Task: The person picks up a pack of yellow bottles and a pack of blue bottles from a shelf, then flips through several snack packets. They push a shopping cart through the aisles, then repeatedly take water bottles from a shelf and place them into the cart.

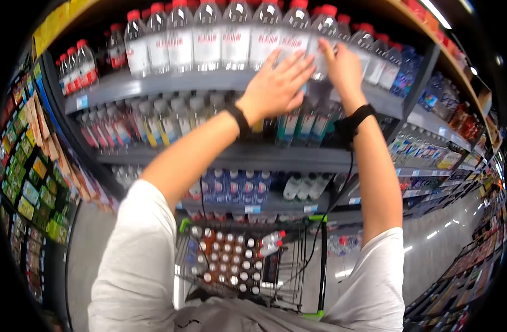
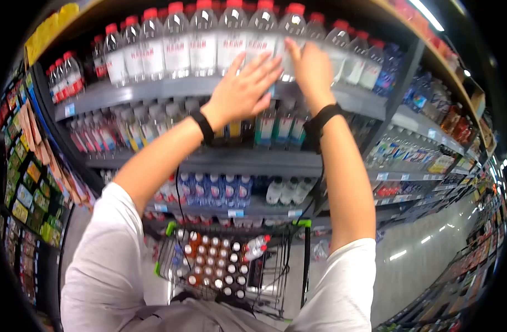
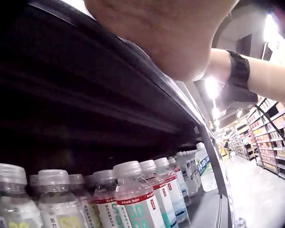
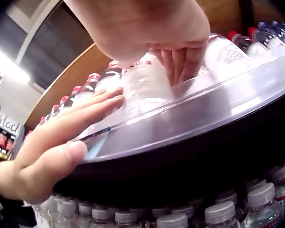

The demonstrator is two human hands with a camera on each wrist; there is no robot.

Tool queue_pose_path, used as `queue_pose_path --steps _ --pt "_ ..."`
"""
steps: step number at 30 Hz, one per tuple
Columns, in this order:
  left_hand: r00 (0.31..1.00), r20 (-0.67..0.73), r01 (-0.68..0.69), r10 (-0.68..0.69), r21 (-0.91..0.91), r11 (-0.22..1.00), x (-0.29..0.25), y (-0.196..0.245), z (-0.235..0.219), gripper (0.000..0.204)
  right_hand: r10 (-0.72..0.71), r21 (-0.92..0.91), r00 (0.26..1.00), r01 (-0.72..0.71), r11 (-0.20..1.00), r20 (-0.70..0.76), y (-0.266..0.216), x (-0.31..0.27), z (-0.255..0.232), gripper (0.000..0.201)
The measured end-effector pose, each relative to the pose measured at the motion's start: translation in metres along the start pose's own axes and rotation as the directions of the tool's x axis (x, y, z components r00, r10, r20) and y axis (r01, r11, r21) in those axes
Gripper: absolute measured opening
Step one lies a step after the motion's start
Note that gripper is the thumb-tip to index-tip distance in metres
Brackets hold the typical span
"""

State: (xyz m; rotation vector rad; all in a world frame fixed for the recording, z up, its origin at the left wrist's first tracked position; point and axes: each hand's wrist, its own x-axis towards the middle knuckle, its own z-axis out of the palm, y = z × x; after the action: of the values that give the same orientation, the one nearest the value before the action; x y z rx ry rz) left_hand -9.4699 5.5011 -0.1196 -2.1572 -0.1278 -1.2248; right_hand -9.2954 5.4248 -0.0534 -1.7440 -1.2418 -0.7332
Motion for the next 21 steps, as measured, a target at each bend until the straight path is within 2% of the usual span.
queue_pose_path --steps 1,2,3,4,5,6,7,8,9,10,11,12,13,14,15,16,17,18,19,20,21 --pt "1.0 -0.016 0.001 -0.001 0.008 1.0 -0.001 0.0 0.002 0.057 0.026 -0.143 0.999 -0.032 0.989 -0.046 -0.005 -0.009 0.003 0.066" --pt "0.999 -0.032 -0.003 0.003 0.006 1.0 -0.003 0.0 0.004 0.056 -0.006 -0.238 1.0 0.0 0.971 -0.023 -0.009 -0.022 -0.001 0.06" --pt "0.998 -0.069 0.001 0.0 0.006 1.0 -0.005 0.001 0.006 0.056 -0.095 -0.245 0.991 0.071 0.967 -0.089 -0.008 -0.042 -0.003 0.051" --pt "0.998 -0.058 0.002 -0.002 -0.002 1.0 -0.01 0.012 -0.018 0.054 -0.154 -0.279 0.975 0.104 0.955 -0.163 -0.004 -0.06 -0.002 0.045" --pt "0.993 0.103 0.052 -0.06 0.08 0.995 -0.017 0.022 -0.024 0.058 -0.28 -0.177 0.922 0.238 0.955 -0.268 0.006 -0.082 -0.004 0.044" --pt "0.996 0.043 0.079 -0.073 -0.175 0.981 -0.037 0.035 -0.019 0.052 -0.314 -0.058 0.888 0.313 0.948 -0.336 0.013 -0.112 -0.004 0.041" --pt "0.994 -0.025 0.086 -0.106 -0.413 0.907 -0.055 0.048 -0.017 0.05 -0.211 0.098 0.936 0.247 0.964 -0.281 0.018 -0.152 -0.007 0.031" --pt "0.997 -0.034 0.047 -0.069 -0.441 0.897 -0.079 0.067 -0.023 0.05 -0.16 0.19 0.949 0.216 0.958 -0.273 0.03 -0.194 0.002 0.024" --pt "0.998 -0.052 0.001 -0.028 -0.466 0.885 -0.106 0.088 -0.032 0.05 -0.016 0.255 0.983 0.063 0.965 -0.181 0.041 -0.246 0.015 0.019" --pt "0.997 0.068 0.077 -0.047 -0.56 0.825 -0.143 0.113 -0.031 0.047 0.092 0.244 0.994 -0.104 0.964 0.063 0.058 -0.301 0.027 0.016" --pt "0.981 0.186 0.16 -0.051 -0.637 0.754 -0.188 0.143 -0.023 0.044 0.2 0.217 0.959 -0.243 0.945 0.202 0.071 -0.358 0.05 0.015" --pt "0.922 0.367 0.368 -0.121 -0.743 0.559 -0.233 0.174 -0.014 0.038 0.324 0.155 0.832 -0.43 0.889 0.45 0.091 -0.419 0.075 0.014" --pt "0.814 0.555 0.564 -0.172 -0.687 0.458 -0.272 0.202 -0.009 0.03 0.306 0.184 0.748 -0.492 0.851 0.589 0.108 -0.475 0.097 0.014" --pt "0.67 0.706 0.73 -0.229 -0.571 0.374 -0.318 0.233 0.001 0.025 0.369 0.08 0.604 -0.586 0.807 0.706 0.123 -0.534 0.118 0.015" --pt "0.548 0.8 0.818 -0.242 -0.454 0.352 -0.367 0.266 0.015 0.028 0.432 0.008 0.498 -0.662 0.749 0.752 0.135 -0.583 0.137 0.016" --pt "0.392 0.89 0.914 -0.233 -0.348 0.209 -0.409 0.296 0.026 0.028 0.472 -0.054 0.424 -0.697 0.715 0.773 0.139 -0.612 0.148 0.02" --pt "0.187 0.967 0.974 -0.174 -0.159 0.162 -0.434 0.319 0.033 0.028 0.478 -0.07 0.404 -0.702 0.709 0.78 0.15 -0.644 0.164 0.02" --pt "0.088 0.988 0.99 -0.125 -0.073 0.124 -0.464 0.344 0.046 0.031 0.539 -0.164 0.403 -0.669 0.725 0.74 0.162 -0.676 0.181 0.027" --pt "-0.07 0.996 0.994 -0.052 0.074 0.076 -0.47 0.355 0.055 0.037 0.595 -0.257 0.406 -0.633 0.731 0.694 0.169 -0.698 0.193 0.034" --pt "-0.157 0.986 0.987 -0.054 0.155 -0.033 -0.499 0.382 0.073 0.039 0.649 -0.395 0.365 -0.565 0.724 0.667 0.163 -0.705 0.201 0.035" --pt "-0.242 0.969 0.962 -0.041 0.235 -0.14 -0.534 0.411 0.09 0.041 0.658 -0.41 0.346 -0.566 0.715 0.669 0.157 -0.711 0.209 0.035"
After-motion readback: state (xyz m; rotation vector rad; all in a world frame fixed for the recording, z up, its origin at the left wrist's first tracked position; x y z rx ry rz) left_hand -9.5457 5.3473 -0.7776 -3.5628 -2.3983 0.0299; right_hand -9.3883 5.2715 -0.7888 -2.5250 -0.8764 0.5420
